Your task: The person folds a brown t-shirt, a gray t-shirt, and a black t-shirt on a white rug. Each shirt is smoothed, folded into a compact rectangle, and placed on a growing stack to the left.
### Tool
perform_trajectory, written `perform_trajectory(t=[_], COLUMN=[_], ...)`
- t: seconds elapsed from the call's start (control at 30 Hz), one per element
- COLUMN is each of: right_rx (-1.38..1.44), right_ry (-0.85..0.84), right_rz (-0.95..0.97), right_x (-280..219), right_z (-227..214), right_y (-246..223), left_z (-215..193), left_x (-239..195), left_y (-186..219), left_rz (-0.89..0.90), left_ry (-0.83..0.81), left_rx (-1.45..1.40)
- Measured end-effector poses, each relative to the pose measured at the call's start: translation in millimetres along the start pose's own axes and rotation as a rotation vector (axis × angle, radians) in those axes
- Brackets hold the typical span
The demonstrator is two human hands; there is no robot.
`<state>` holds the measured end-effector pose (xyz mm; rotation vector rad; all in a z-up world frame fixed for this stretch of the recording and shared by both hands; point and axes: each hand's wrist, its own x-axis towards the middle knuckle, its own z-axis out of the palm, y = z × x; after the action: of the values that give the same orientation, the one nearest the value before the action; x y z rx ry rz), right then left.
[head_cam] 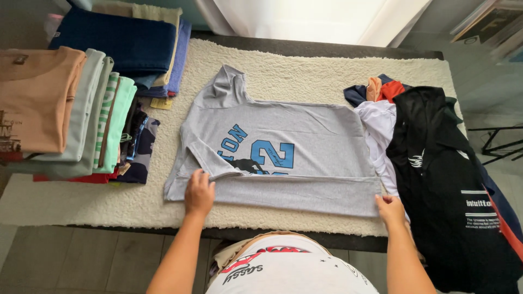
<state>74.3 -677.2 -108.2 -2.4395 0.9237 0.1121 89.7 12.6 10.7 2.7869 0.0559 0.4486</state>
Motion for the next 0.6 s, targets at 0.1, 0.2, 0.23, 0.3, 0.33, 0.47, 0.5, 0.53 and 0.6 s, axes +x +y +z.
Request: perform_trajectory(t=[0.1,0.2,0.23,0.3,0.33,0.47,0.5,0.53,0.6], right_rx=[0.019,0.233,0.232,0.459,0.459,0.270,0.209,0.210,0.177], right_ry=[-0.028,-0.091,-0.093,-0.160,-0.161,-0.039,0.043,0.038,0.081], right_rz=[0.022,0.063,0.063,0.145,0.143,0.014,-0.044,-0.049,-0.048], right_x=[14.3,5.9,7.1,13.6,31.5,52.5,44.5,41.3,29.7], right_z=[6.8,-6.2,-5.1,-3.8,10.5,18.2,7.7,6.9,4.1], right_y=[-6.0,-37.8,-40.0,-47.7,-30.5,-18.3,-29.7,-31.3,-29.4], left_z=[30.8,50.0,46.2,39.7,63.5,115.3,117.0,119.6,124.0], left_x=[5.3,14.2,18.7,31.8,34.2,42.0,44.7,46.5,43.2], left_y=[24.7,45.1,50.3,61.2,51.4,32.5,32.5,31.8,30.4], left_rz=[0.141,0.250,0.248,0.245,0.243,0.272,0.256,0.250,0.247], left_ry=[-0.109,-0.193,-0.195,-0.338,-0.337,-0.225,-0.166,-0.165,-0.094], left_rx=[0.020,0.064,0.064,0.091,0.091,0.122,0.128,0.132,0.168])
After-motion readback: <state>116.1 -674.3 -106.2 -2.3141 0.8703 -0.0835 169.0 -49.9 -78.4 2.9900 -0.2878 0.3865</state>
